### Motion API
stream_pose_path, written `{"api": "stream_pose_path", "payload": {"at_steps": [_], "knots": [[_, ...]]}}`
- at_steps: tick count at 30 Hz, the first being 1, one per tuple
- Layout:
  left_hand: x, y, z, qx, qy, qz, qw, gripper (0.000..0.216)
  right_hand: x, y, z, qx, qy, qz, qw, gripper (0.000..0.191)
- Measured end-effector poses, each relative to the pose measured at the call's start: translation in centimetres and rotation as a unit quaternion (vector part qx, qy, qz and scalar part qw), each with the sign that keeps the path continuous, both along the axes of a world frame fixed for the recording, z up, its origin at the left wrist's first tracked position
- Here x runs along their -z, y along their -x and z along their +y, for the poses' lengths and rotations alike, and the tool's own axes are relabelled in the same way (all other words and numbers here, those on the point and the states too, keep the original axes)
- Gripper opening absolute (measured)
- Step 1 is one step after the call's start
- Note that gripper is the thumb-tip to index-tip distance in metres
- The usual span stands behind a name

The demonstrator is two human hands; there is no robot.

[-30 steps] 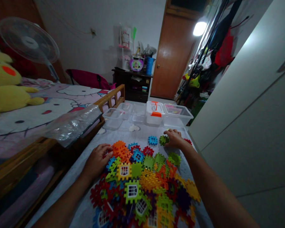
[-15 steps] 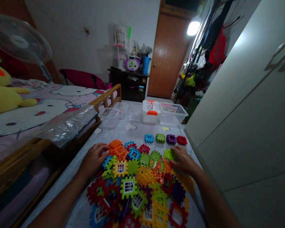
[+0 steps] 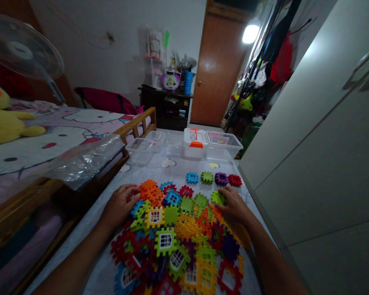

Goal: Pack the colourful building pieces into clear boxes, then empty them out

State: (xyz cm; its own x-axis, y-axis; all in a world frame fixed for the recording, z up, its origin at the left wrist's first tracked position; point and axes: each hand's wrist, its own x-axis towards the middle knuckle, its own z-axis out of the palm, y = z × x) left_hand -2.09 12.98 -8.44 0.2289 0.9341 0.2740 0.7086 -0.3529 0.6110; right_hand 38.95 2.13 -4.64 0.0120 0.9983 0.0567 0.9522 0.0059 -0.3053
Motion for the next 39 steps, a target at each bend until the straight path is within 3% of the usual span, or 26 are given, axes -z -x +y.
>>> {"api": "stream_pose_path", "payload": {"at_steps": [9, 13, 16, 20, 23, 28, 32, 39], "knots": [[0.0, -0.1, 0.0, -0.004, 0.003, -0.004, 1.0, 0.034, -0.4, 0.6, 0.1, 0.014, 0.0, -0.017, 1.0, 0.034], [-0.3, -0.3, -0.2, -0.004, 0.002, -0.008, 1.0, 0.032, -1.8, 0.7, 0.6, 0.027, -0.064, -0.035, 0.997, 0.039], [-0.4, -0.4, -0.4, -0.005, 0.002, -0.013, 1.0, 0.032, -3.8, 1.7, 2.4, 0.007, -0.109, -0.056, 0.993, 0.041], [-0.3, -0.4, -0.5, -0.004, 0.005, -0.019, 1.0, 0.03, -5.7, 5.5, 6.6, -0.062, -0.112, -0.072, 0.989, 0.044], [-0.2, -0.5, -0.5, -0.01, 0.005, -0.021, 1.0, 0.027, -5.3, 8.8, 10.2, -0.086, -0.065, -0.086, 0.99, 0.047], [-0.5, -0.6, -0.6, -0.013, 0.0, -0.018, 1.0, 0.023, -2.8, 12.1, 14.1, -0.09, 0.004, -0.107, 0.99, 0.048], [-0.5, -0.6, -0.7, -0.019, 0.0, -0.013, 1.0, 0.021, -1.8, 12.6, 15.0, -0.101, 0.042, -0.118, 0.987, 0.046], [-0.4, -0.7, -0.7, -0.019, 0.004, -0.017, 1.0, 0.023, -2.5, 12.5, 15.1, -0.113, 0.084, -0.132, 0.981, 0.048]]}}
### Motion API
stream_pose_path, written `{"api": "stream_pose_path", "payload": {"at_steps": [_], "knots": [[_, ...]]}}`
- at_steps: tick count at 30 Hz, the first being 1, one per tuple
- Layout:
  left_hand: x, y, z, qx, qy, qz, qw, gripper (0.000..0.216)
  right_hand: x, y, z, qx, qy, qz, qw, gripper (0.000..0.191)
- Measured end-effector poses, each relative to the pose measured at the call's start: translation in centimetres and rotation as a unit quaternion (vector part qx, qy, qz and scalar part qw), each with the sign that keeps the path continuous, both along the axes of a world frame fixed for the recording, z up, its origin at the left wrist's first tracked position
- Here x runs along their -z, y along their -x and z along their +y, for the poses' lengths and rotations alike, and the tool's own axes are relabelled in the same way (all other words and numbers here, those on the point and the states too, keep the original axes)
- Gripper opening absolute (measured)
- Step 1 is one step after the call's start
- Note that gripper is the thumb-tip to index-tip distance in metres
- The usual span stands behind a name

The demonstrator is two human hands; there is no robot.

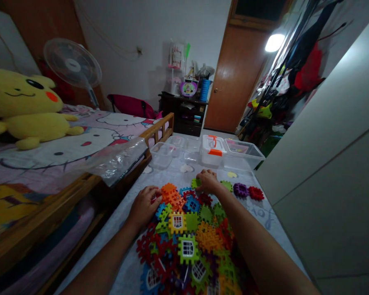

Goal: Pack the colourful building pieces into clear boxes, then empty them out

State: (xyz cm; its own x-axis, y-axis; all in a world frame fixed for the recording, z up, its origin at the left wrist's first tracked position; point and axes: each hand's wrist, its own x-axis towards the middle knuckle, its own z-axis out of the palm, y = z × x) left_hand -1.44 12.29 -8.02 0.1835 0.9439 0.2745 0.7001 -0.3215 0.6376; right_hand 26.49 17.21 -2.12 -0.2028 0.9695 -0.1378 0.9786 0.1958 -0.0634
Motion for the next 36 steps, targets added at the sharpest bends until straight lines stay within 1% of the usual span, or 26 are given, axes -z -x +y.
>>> {"api": "stream_pose_path", "payload": {"at_steps": [8, 12, 13, 14, 16, 18, 23, 28, 32, 36], "knots": [[0.1, 0.1, 0.1, 0.006, 0.008, -0.006, 1.0, 0.023, 0.0, 0.3, 0.1, 0.006, 0.009, 0.017, 1.0, 0.049], [0.1, 0.1, 0.1, 0.007, 0.006, -0.004, 1.0, 0.024, -1.0, -0.3, -0.3, 0.005, -0.009, 0.05, 0.999, 0.064], [0.1, 0.1, 0.1, 0.007, 0.006, -0.006, 1.0, 0.024, -1.3, -0.4, -0.5, 0.0, -0.017, 0.063, 0.998, 0.064], [0.0, 0.1, 0.1, 0.005, 0.007, -0.01, 1.0, 0.025, -1.7, -0.4, -0.8, -0.009, -0.024, 0.078, 0.997, 0.061], [0.0, 0.1, 0.1, -0.002, 0.009, -0.023, 1.0, 0.028, -2.3, 0.0, -1.6, -0.039, -0.032, 0.106, 0.993, 0.049], [0.1, 0.1, 0.2, -0.01, 0.007, -0.033, 0.999, 0.031, -2.5, 0.8, -2.6, -0.076, -0.028, 0.125, 0.989, 0.039], [0.2, 0.1, 0.3, -0.016, -0.007, -0.034, 0.999, 0.032, -1.6, 3.5, -4.8, -0.145, 0.0, 0.124, 0.982, 0.027], [-0.1, 0.1, 0.1, -0.018, -0.005, -0.031, 0.999, 0.032, -1.0, 4.2, -6.7, -0.162, 0.007, 0.11, 0.981, 0.025], [-0.3, 0.2, 0.0, -0.014, 0.007, -0.047, 0.999, 0.035, -0.9, 4.0, -7.9, -0.174, 0.006, 0.113, 0.978, 0.027], [-0.3, 0.4, 0.2, -0.013, 0.014, -0.049, 0.999, 0.037, -0.6, 4.2, -7.1, -0.166, -0.005, 0.104, 0.981, 0.037]]}}
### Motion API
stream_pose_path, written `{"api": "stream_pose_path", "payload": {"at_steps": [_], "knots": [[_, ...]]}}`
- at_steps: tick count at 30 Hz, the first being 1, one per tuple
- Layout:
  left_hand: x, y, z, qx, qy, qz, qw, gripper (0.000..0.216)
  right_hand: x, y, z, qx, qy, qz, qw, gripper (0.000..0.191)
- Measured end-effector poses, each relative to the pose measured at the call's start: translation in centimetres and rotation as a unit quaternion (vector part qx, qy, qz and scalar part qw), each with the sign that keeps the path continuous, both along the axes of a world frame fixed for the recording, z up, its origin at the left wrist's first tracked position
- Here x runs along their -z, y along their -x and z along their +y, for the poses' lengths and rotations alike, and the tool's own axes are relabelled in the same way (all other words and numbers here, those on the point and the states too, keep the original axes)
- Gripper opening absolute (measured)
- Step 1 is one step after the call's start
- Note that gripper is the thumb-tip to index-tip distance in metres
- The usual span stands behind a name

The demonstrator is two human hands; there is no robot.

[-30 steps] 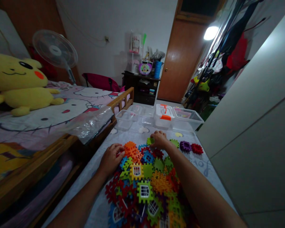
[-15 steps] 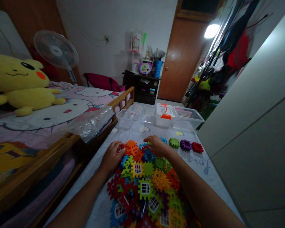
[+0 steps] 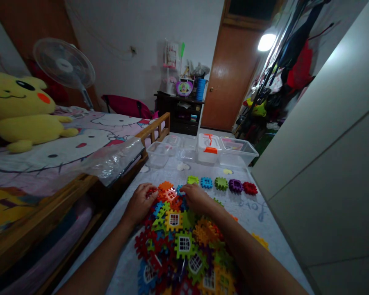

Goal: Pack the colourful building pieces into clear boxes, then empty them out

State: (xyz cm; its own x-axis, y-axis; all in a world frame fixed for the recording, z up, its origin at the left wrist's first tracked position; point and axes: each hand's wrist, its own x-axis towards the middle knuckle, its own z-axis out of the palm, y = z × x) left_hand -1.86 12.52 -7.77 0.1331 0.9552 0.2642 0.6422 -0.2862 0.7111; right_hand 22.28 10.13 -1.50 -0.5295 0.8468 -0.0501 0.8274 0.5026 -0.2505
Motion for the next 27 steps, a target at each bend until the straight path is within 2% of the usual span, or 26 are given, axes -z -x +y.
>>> {"api": "stream_pose_path", "payload": {"at_steps": [6, 12, 16, 20, 22, 24, 27], "knots": [[0.4, 0.2, 0.3, -0.001, -0.008, 0.009, 1.0, 0.037, 0.4, 1.2, 2.1, 0.024, -0.004, -0.034, 0.999, 0.031], [0.5, 0.3, 0.4, 0.007, -0.013, -0.001, 1.0, 0.037, 0.4, 2.2, 1.1, 0.047, 0.017, -0.023, 0.998, 0.028], [0.1, 0.2, 0.3, 0.004, 0.001, 0.0, 1.0, 0.039, -0.7, 1.8, 0.4, 0.054, 0.047, 0.028, 0.997, 0.033], [-0.3, 0.0, 0.0, 0.002, 0.008, 0.001, 1.0, 0.04, -2.7, -2.1, -0.5, 0.093, 0.039, 0.106, 0.989, 0.041], [-0.4, 0.0, -0.1, 0.001, 0.006, 0.001, 1.0, 0.039, -3.5, -5.2, -1.6, 0.149, 0.029, 0.215, 0.965, 0.037], [-0.4, -0.1, -0.1, 0.002, -0.001, 0.005, 1.0, 0.038, -3.7, -8.3, -3.2, 0.193, 0.011, 0.265, 0.945, 0.035], [-0.1, -0.1, 0.1, 0.002, -0.009, 0.011, 1.0, 0.037, -3.1, -11.8, -6.3, 0.211, 0.018, 0.257, 0.943, 0.031]]}}
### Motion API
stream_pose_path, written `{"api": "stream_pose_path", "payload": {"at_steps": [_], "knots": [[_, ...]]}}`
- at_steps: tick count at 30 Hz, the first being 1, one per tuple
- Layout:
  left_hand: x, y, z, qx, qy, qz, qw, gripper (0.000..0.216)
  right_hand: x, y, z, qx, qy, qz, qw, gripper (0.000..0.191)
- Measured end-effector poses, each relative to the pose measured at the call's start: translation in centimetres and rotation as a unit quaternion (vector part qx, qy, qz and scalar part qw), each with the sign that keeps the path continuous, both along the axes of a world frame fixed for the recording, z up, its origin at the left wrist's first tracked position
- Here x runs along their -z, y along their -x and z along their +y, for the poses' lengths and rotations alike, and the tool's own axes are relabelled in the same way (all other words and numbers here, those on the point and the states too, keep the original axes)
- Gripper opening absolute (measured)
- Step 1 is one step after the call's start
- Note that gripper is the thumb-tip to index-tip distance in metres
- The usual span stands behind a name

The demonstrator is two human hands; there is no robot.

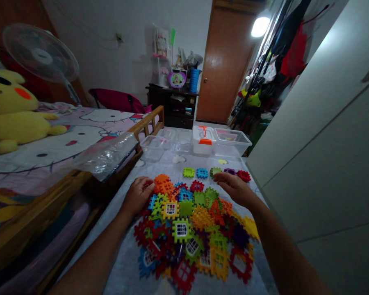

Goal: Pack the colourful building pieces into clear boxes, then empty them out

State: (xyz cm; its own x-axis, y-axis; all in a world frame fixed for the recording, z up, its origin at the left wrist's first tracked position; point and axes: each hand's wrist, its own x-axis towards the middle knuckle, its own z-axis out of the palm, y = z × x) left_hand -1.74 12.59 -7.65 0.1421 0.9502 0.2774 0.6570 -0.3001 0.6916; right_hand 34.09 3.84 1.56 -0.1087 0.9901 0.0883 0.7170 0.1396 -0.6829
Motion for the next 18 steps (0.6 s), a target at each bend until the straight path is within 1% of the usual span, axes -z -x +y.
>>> {"api": "stream_pose_path", "payload": {"at_steps": [3, 6, 8, 9, 11, 14, 16, 18], "knots": [[0.3, 0.1, 0.1, -0.001, -0.004, 0.006, 1.0, 0.038, 1.1, -1.5, -3.2, 0.001, 0.034, -0.045, 0.998, 0.03], [0.3, 0.1, 0.1, 0.003, -0.009, 0.014, 1.0, 0.039, 1.8, -1.5, -5.2, -0.046, 0.052, -0.061, 0.996, 0.047], [0.2, 0.1, 0.0, 0.003, -0.01, 0.014, 1.0, 0.039, 2.0, -0.8, -5.7, -0.074, 0.049, -0.075, 0.993, 0.06], [0.1, 0.1, -0.1, 0.002, -0.009, 0.014, 1.0, 0.039, 2.2, -0.4, -5.7, -0.08, 0.047, -0.083, 0.992, 0.063], [0.0, 0.0, -0.2, -0.003, -0.008, 0.012, 1.0, 0.038, 2.7, 0.3, -5.3, -0.077, 0.044, -0.099, 0.991, 0.061], [-0.1, 0.0, -0.3, -0.009, -0.01, 0.01, 1.0, 0.039, 3.7, 1.0, -4.4, -0.04, 0.011, -0.117, 0.992, 0.048], [-0.1, -0.1, -0.3, -0.011, -0.012, 0.01, 1.0, 0.039, 4.3, 1.1, -4.1, -0.005, -0.037, -0.132, 0.991, 0.046], [-0.1, -0.1, -0.3, -0.012, -0.013, 0.011, 1.0, 0.038, 4.5, 1.2, -4.0, 0.019, -0.09, -0.138, 0.986, 0.046]]}}
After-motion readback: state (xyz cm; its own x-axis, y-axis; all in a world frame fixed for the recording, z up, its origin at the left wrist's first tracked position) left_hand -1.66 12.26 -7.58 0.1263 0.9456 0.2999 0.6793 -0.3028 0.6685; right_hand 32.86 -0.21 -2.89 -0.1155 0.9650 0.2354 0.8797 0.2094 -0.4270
